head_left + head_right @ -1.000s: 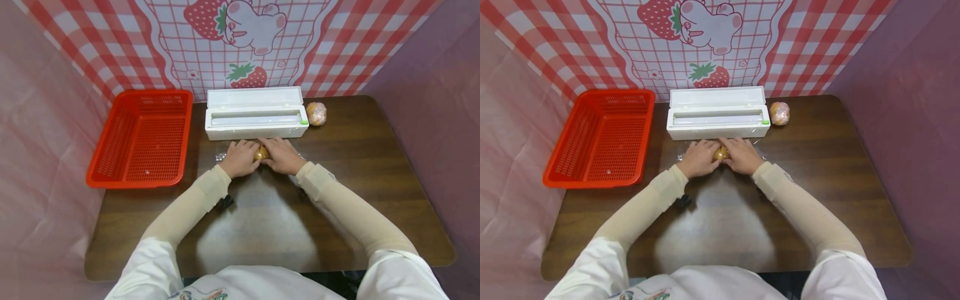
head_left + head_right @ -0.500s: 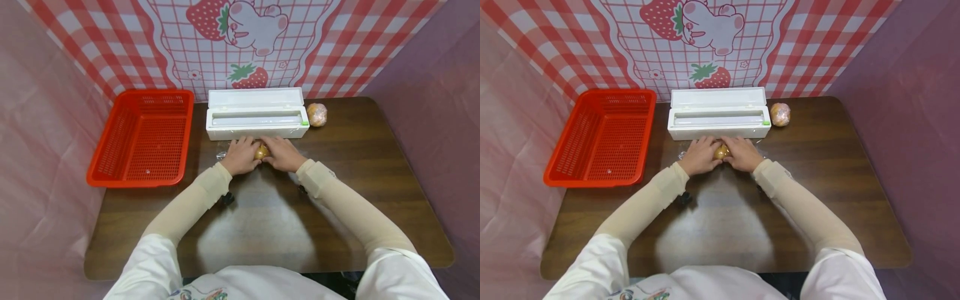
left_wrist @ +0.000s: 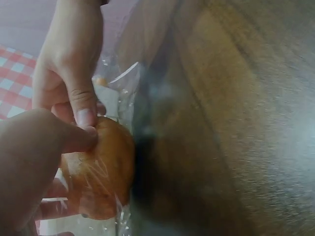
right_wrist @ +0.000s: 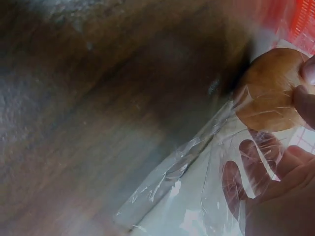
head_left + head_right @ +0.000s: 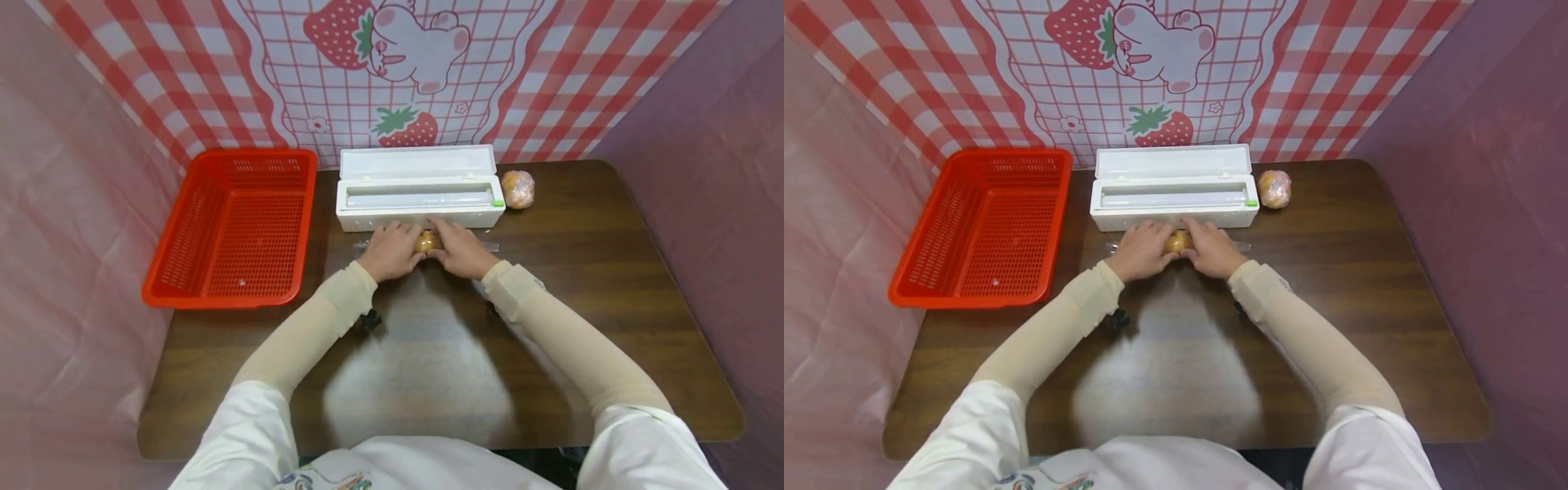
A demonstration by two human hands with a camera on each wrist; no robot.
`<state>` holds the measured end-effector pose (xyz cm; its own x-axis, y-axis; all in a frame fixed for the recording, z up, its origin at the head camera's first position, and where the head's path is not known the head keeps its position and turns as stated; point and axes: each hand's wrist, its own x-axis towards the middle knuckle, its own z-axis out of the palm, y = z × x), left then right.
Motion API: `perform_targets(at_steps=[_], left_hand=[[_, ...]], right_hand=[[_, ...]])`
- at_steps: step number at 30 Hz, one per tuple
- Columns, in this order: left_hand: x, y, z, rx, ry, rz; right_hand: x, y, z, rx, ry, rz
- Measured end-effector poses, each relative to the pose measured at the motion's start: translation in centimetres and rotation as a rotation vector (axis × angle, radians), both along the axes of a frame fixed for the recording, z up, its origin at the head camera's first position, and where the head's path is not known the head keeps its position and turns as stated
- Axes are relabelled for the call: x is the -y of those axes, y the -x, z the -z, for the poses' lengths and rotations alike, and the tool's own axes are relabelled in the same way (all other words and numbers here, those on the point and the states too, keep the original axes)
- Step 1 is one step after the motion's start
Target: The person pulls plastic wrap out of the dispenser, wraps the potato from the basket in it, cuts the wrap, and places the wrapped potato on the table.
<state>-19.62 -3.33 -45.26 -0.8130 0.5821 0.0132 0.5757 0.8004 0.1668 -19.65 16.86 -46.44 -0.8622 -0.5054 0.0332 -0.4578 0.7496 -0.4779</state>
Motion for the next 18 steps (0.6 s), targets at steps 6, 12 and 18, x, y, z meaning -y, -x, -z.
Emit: perform_targets(at_steps=[6,12,18], left_hand=[[-0.2,0.6,-0.6,0.028,0.027,0.008],[-0.4,0.5,-0.9,0.026,0.044,0.009],[-0.6,0.3,-0.8,-0.023,0.027,0.007]], right_hand=[[-0.6,-0.1,-0.7,0.0,0.0,0.012],[-3.1,0.2,-2.4,-0.12,0.048,0.071],[-6.8,1.8,-3.6,-0.28,0.132,0.273]])
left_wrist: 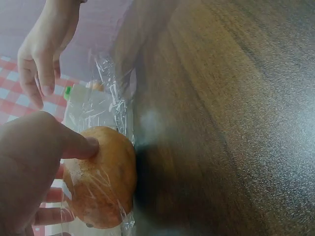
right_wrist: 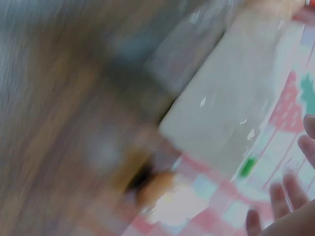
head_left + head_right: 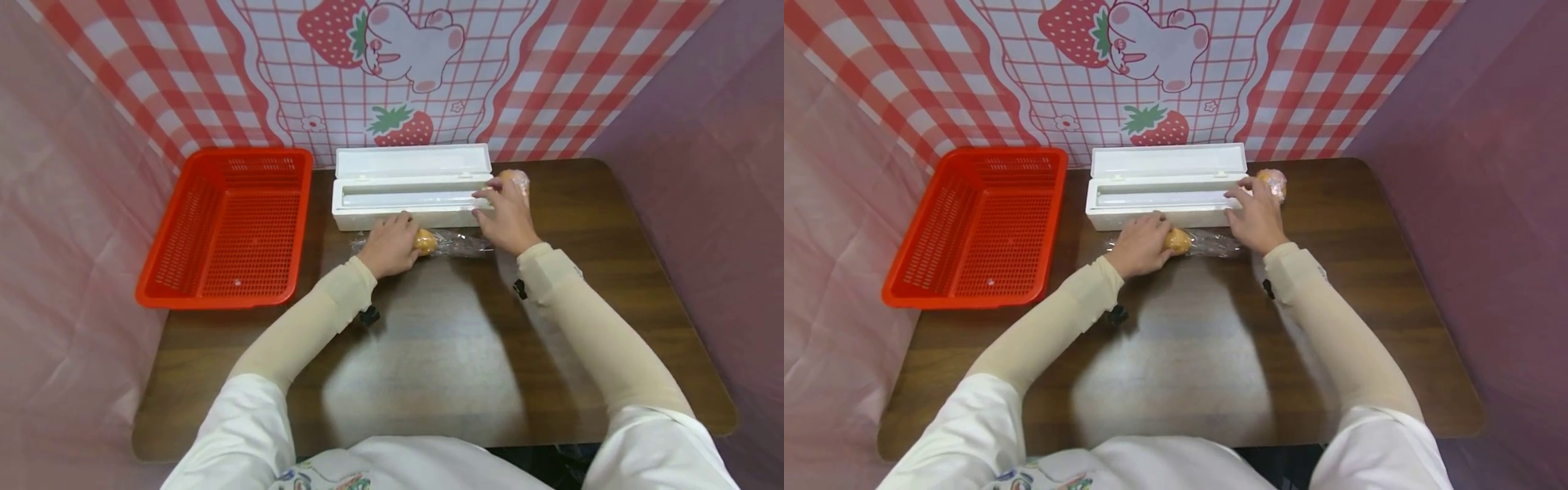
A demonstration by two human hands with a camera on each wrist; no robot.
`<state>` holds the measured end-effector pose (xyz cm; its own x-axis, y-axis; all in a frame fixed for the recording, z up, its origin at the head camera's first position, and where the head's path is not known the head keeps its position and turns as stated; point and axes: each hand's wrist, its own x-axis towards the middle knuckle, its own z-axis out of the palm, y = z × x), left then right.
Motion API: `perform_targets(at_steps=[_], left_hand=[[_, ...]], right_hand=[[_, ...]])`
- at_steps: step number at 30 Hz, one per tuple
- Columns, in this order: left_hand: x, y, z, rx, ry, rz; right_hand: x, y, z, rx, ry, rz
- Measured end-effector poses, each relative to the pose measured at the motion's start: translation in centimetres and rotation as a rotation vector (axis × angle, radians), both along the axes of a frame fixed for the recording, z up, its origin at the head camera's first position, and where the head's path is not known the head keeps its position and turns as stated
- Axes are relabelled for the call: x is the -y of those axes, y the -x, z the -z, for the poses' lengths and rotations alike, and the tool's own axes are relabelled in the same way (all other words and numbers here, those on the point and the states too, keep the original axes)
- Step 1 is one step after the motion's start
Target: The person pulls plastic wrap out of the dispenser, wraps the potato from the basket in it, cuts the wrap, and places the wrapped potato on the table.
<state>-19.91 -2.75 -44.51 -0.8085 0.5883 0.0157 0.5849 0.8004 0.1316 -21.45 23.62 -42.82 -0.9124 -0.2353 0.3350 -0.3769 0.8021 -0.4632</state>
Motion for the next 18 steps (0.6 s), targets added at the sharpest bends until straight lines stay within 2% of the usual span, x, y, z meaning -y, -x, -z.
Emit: perform_targets(at_steps=[4,6,8,14,18], left_hand=[[0.1,-0.1,0.1,-0.021,-0.012,-0.013],[0.1,-0.2,0.2,-0.023,-0.018,-0.014],[0.1,-0.3,0.2,-0.027,-0.019,-0.013],[0.0,-0.4,0.1,-0.045,-0.002,-0.009],[-0.2,-0.5,0.2,-0.034,-0.006,-0.002]], right_hand=[[-2.1,1.2,-0.1,0.149,0.062,0.096],[-2.9,1.8,0.2,0.225,0.091,0.104],[-3.7,2.3,0.7,0.258,0.117,0.09],[-5.0,3.6,2.3,0.214,0.207,-0.036],[-4.9,3.9,2.9,0.152,0.23,-0.071]])
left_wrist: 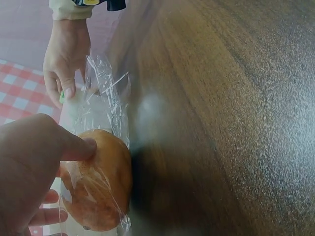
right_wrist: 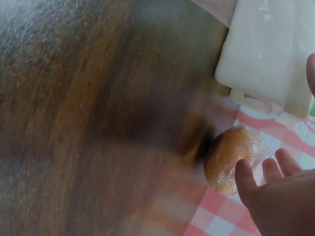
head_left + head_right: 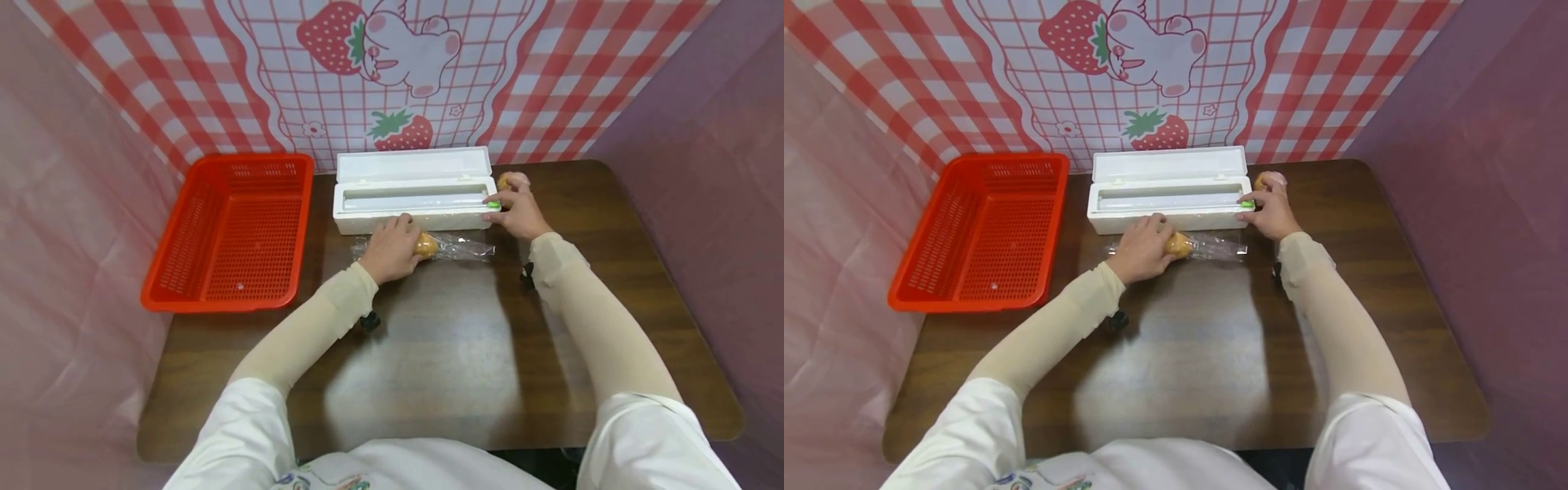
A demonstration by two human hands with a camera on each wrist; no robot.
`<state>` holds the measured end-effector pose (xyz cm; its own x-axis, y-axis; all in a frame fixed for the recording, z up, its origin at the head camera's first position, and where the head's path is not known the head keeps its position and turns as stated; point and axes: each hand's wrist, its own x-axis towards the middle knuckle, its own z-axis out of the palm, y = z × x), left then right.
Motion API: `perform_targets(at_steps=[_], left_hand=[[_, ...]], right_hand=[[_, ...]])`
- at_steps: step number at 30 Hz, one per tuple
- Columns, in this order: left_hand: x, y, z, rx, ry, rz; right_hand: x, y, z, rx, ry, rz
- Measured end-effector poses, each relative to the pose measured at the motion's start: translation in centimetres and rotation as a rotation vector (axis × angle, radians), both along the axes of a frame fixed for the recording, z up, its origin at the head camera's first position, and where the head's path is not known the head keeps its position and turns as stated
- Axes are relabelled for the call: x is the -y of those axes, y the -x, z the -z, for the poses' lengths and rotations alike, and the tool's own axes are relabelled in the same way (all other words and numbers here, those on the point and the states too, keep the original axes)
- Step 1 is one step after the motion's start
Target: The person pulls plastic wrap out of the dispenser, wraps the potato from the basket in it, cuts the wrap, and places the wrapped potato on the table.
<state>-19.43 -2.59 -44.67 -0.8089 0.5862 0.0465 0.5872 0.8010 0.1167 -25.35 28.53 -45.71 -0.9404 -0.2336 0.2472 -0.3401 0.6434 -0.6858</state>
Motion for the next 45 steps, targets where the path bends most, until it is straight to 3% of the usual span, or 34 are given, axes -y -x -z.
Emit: perform_targets(at_steps=[7,9,15,17,22,45], left_hand=[[-0.5,-0.2,0.3,0.029,0.017,-0.004],[-0.5,-0.3,0.3,0.032,0.024,-0.004],[-0.5,-0.7,0.4,0.005,0.011,0.02],[-0.6,-0.8,0.4,-0.003,0.013,0.025],[-0.9,-0.9,0.5,-0.017,0.034,0.034],[-2.1,-1.4,0.2,0.049,0.132,0.077]], right_hand=[[0.5,0.1,0.3,-0.187,0.011,-0.016],[0.7,-0.1,0.2,-0.157,0.001,0.007],[1.0,-0.7,-0.2,0.11,-0.012,0.096],[1.0,-0.7,-0.2,0.138,-0.012,0.099],[0.9,-0.7,-0.1,0.134,0.0,0.09],[0.8,-0.1,0.3,0.09,0.03,0.07]])
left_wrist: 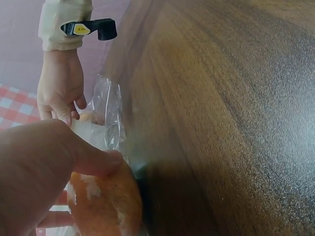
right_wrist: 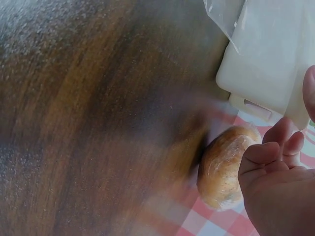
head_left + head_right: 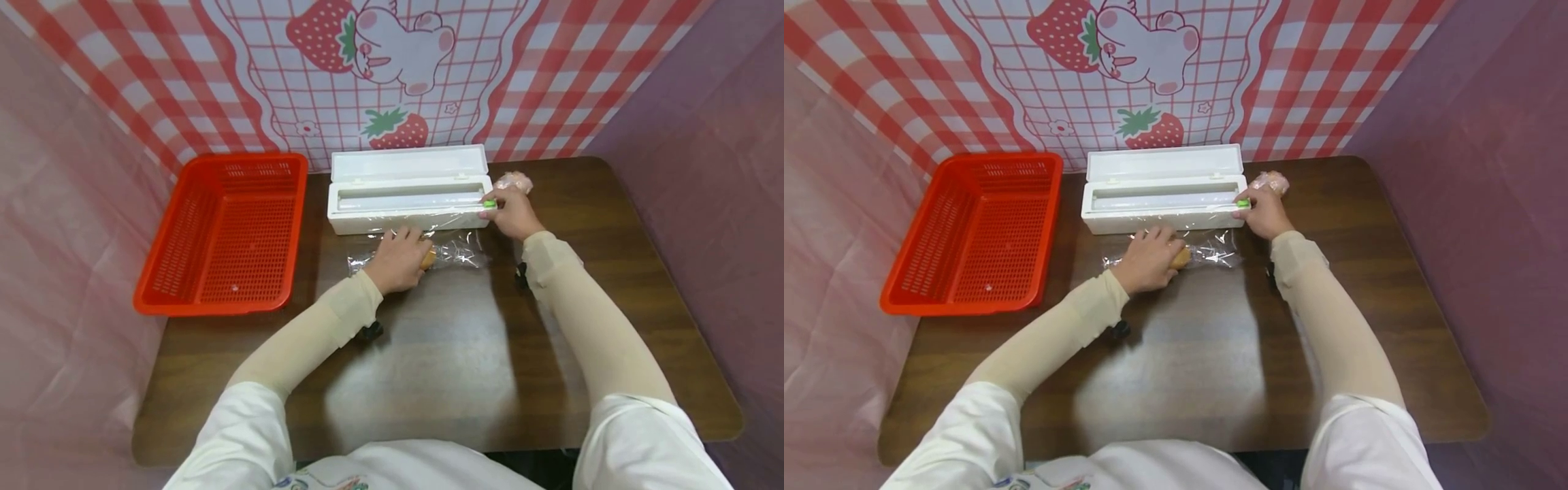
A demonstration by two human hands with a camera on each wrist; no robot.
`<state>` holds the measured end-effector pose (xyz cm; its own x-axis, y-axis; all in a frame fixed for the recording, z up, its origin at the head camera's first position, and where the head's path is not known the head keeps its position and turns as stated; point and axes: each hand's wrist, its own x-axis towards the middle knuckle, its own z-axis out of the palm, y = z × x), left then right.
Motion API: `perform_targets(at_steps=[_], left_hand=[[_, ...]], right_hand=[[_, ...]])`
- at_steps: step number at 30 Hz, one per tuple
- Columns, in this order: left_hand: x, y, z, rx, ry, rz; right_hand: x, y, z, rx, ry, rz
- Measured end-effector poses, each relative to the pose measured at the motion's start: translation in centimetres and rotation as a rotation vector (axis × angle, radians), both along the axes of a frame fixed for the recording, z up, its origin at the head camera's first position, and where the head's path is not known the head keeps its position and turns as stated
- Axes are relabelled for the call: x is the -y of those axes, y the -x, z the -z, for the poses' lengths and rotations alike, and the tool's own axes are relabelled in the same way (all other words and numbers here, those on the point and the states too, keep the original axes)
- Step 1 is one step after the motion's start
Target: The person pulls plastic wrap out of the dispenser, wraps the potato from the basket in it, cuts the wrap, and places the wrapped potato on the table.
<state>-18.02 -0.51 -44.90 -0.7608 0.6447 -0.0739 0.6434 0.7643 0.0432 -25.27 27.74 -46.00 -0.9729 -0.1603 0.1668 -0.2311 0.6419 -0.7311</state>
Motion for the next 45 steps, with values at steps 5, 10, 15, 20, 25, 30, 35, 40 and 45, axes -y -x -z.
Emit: perform_targets(at_steps=[5,10,15,20,25,30,35,40,45], left_hand=[[-0.2,-0.3,-0.1,-0.005,-0.002,0.016],[-0.3,-0.5,-0.2,-0.015,0.018,0.028],[-0.5,-0.4,-0.2,-0.016,0.022,0.034],[-1.7,0.3,-1.1,-0.034,0.004,0.055],[-4.0,2.2,-2.5,-0.068,-0.003,0.056],[-6.2,4.5,-3.3,-0.089,-0.007,0.061],[-8.4,6.4,-3.6,-0.178,0.004,0.137],[-9.9,7.3,-3.4,-0.274,-0.003,0.182],[-11.2,7.6,-2.9,-0.332,-0.005,0.181]], right_hand=[[0.1,-0.2,-0.1,-0.006,0.001,0.002],[0.0,-0.3,-0.1,0.016,-0.007,0.009],[0.0,0.0,-0.1,0.013,-0.012,0.008],[0.0,-0.1,-0.2,0.013,-0.001,0.009],[-0.1,-0.2,-0.3,0.018,0.002,0.016],[0.1,-0.1,-0.3,0.02,0.007,0.015],[-0.1,0.0,-0.1,0.002,0.013,0.01],[-0.2,0.1,0.0,-0.057,0.041,-0.015],[-0.4,0.0,0.4,-0.117,0.061,-0.02]])
